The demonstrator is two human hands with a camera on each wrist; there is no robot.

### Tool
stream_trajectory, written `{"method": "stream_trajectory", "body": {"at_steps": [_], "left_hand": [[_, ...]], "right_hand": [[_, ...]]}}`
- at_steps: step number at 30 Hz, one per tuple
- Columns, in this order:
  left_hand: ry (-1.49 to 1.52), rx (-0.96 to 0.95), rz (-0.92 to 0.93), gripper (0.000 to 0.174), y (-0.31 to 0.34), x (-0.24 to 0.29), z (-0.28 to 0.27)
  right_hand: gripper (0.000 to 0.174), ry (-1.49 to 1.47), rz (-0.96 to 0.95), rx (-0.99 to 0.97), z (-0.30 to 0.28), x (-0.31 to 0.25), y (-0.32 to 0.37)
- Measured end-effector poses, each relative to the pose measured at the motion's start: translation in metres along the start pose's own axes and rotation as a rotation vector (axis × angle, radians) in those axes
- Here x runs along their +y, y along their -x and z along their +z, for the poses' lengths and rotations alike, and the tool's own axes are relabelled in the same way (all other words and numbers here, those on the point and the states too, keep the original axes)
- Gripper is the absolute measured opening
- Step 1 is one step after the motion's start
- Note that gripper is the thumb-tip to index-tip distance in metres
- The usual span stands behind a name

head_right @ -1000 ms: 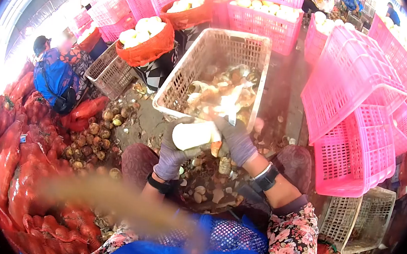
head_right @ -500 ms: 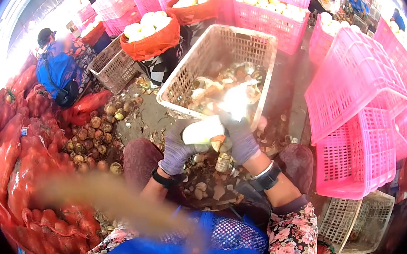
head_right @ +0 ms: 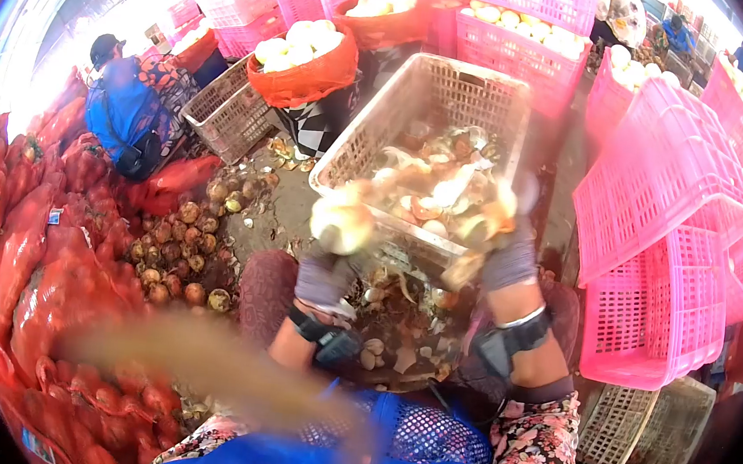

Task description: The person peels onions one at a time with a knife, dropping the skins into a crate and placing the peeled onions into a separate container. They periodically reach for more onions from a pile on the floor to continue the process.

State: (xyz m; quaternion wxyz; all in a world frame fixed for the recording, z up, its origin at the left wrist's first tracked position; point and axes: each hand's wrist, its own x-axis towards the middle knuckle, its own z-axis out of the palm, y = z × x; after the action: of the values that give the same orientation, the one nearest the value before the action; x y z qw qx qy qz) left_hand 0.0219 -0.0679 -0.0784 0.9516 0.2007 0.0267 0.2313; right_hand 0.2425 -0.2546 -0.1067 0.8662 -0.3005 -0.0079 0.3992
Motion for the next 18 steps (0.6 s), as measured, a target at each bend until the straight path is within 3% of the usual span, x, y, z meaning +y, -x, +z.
{"method": "stream_trajectory", "body": {"at_steps": [1, 2, 3, 4, 6, 9, 10, 13, 14, 15, 17, 18], "left_hand": [[0.09, -0.001, 0.039, 0.068, -0.004, 0.01, -0.003], [0.063, 0.138, 0.107, 0.063, -0.003, 0.013, -0.008], [-0.025, 0.158, 0.113, 0.063, -0.005, 0.009, -0.021], [-0.112, 0.176, 0.11, 0.063, -0.009, -0.001, -0.038], [-0.529, 0.184, 0.185, 0.057, -0.005, -0.008, -0.017], [-1.008, 0.21, 0.4, 0.048, -0.002, -0.019, 0.001], [-1.106, 0.236, 0.403, 0.056, -0.004, -0.022, -0.003], [-1.6, 0.032, 0.691, 0.056, -0.002, -0.019, -0.008], [-1.535, 0.008, 0.643, 0.055, 0.003, -0.017, 0.002], [-1.474, 0.104, 0.583, 0.061, -0.007, -0.025, -0.048], [-1.439, 0.001, 0.642, 0.051, 0.001, -0.036, 0.042], [-1.433, -0.058, 0.611, 0.052, 0.0, -0.047, 0.059]], "right_hand": [[0.043, 0.267, -0.113, -0.042, -0.006, -0.004, -0.014], [0.041, 0.528, -0.236, -0.054, -0.012, -0.008, -0.029], [0.039, 1.142, -0.504, -0.08, -0.007, -0.008, -0.039], [0.037, 1.325, -0.496, -0.105, 0.023, -0.003, -0.025], [0.035, 1.687, -0.505, -0.168, 0.084, 0.006, 0.001], [0.035, 1.422, -0.355, -0.253, 0.107, 0.038, 0.022], [0.035, 1.419, -0.369, -0.284, 0.107, 0.046, 0.025], [0.038, 1.551, -0.432, -0.367, 0.101, 0.054, 0.038], [0.04, 1.587, -0.41, -0.416, 0.098, 0.053, 0.04], [0.042, 1.643, -0.399, -0.426, 0.091, 0.054, 0.034], [0.04, 1.708, -0.459, -0.504, 0.079, 0.054, 0.027], [0.039, 1.714, -0.491, -0.566, 0.076, 0.054, 0.021]]}}
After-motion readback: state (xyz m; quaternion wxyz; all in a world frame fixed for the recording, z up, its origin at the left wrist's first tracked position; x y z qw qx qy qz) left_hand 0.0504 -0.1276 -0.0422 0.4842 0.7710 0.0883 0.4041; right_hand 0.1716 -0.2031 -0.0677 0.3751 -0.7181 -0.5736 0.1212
